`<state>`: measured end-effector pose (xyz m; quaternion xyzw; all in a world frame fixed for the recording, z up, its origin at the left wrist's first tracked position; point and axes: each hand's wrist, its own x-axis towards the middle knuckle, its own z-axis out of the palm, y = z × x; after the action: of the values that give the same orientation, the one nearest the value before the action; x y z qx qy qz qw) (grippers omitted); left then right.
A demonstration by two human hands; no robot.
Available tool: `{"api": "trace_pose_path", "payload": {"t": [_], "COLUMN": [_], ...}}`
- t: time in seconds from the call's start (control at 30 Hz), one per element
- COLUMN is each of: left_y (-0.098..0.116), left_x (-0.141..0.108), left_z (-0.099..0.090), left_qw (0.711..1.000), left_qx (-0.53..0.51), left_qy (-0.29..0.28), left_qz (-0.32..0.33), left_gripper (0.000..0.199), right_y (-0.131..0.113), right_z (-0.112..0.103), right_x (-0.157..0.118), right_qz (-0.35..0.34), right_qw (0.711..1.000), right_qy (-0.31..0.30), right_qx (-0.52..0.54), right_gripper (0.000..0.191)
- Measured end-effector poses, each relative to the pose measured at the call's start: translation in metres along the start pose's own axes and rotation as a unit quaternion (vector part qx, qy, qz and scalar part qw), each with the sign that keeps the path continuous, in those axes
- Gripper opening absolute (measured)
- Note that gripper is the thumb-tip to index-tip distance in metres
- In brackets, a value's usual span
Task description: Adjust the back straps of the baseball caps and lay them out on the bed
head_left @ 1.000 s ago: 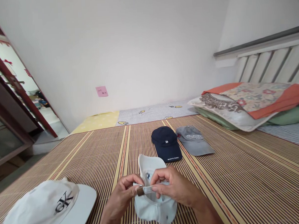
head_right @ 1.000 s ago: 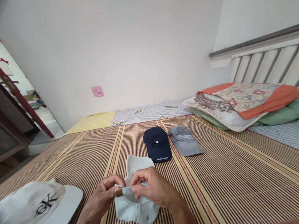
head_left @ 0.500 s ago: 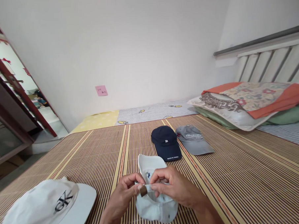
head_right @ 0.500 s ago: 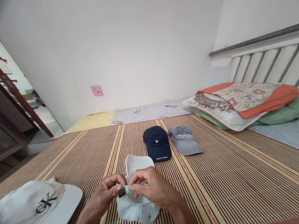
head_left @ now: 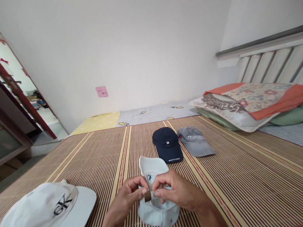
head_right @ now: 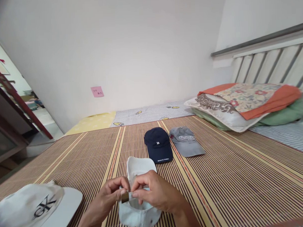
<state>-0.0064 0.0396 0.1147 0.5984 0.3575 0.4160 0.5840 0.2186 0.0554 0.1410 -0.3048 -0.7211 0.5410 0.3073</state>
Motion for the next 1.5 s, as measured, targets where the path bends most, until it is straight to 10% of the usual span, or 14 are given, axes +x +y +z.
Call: {"api": "trace_pose_path", "payload": {"t": [0.6, 1.5], "left_y": [0.009, -0.011], "left_x": [0.004, -0.002], "left_z": [0.016, -0.011], "left_qw": [0.999, 0.999], "left_qx": [-0.037, -0.017], "left_qy": [-0.006, 0.004], "left_qz": [0.01, -0.036], "left_gripper": [0.035, 0.038], "right_y": [0.006, 0.013], "right_z": [-0.005, -0.026], "right_x": [-0.001, -0.009], "right_qz": [0.032, 0.02], "right_qw": [0.998, 1.0], "right_qy": [-0.008, -0.014], "right_qx": [0.046, 0.0], "right_gripper": [0.01, 0.024]}}
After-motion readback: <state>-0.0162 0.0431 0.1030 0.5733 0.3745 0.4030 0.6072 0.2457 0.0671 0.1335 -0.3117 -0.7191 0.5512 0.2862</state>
